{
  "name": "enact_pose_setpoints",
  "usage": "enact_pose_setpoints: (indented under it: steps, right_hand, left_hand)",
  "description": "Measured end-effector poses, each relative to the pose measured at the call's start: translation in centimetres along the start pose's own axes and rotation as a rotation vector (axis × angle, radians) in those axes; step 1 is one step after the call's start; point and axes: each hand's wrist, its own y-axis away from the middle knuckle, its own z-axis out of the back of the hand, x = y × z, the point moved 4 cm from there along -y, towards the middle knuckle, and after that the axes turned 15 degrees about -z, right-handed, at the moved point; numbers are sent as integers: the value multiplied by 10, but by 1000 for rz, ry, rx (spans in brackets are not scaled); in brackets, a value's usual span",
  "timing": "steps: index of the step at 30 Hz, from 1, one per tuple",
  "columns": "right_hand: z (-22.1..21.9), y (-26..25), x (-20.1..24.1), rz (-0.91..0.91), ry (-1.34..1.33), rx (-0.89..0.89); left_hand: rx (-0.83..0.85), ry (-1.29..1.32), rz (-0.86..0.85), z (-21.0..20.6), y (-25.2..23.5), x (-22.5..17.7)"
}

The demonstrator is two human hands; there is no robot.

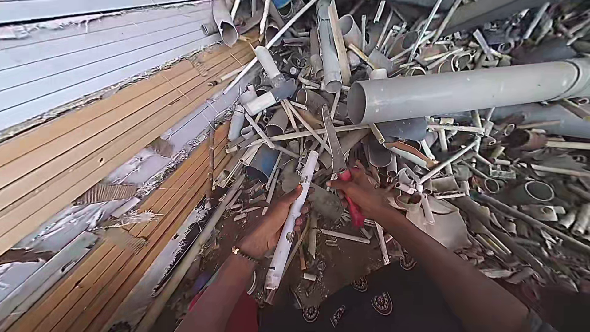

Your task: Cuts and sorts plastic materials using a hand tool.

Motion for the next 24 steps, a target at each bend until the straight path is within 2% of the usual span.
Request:
enact_pose_setpoints:
  steps: [2, 6, 9, 11, 13, 16, 18, 20, 22, 24]
  right_hand:
    - [10, 2, -18, -81, -43, 34]
    - [13, 9, -21, -146, -161, 203]
    - [8, 7, -28, -139, -187, 378]
    - [5, 5, -32, -140, -144, 403]
    - [-1, 5, -36, -143, -117, 339]
    - [-16, 6, -37, -98, -151, 266]
    - [-26, 11, -35, -51, -124, 221]
    - [-36, 20, -35, 4, -54, 227]
    - [-43, 35, -33, 84, 29, 281]
    - [-48, 43, -26, 167, 120, 318]
  left_hand:
    - [50, 62, 40, -9, 8, 4]
    - [236, 181, 58, -24, 16, -3]
    - [346, 280, 58, -21, 17, 7]
    - [348, 298, 48, -9, 18, 14]
    - [287, 219, 26, 4, 20, 16]
    - [186, -101, -43, 11, 26, 12]
    - [108, -208, -70, 14, 22, 14]
    - [-142, -213, -90, 39, 5, 16]
    - [-404, -136, -171, 86, -9, 10]
    - [-491, 26, -314, 125, 2, -6]
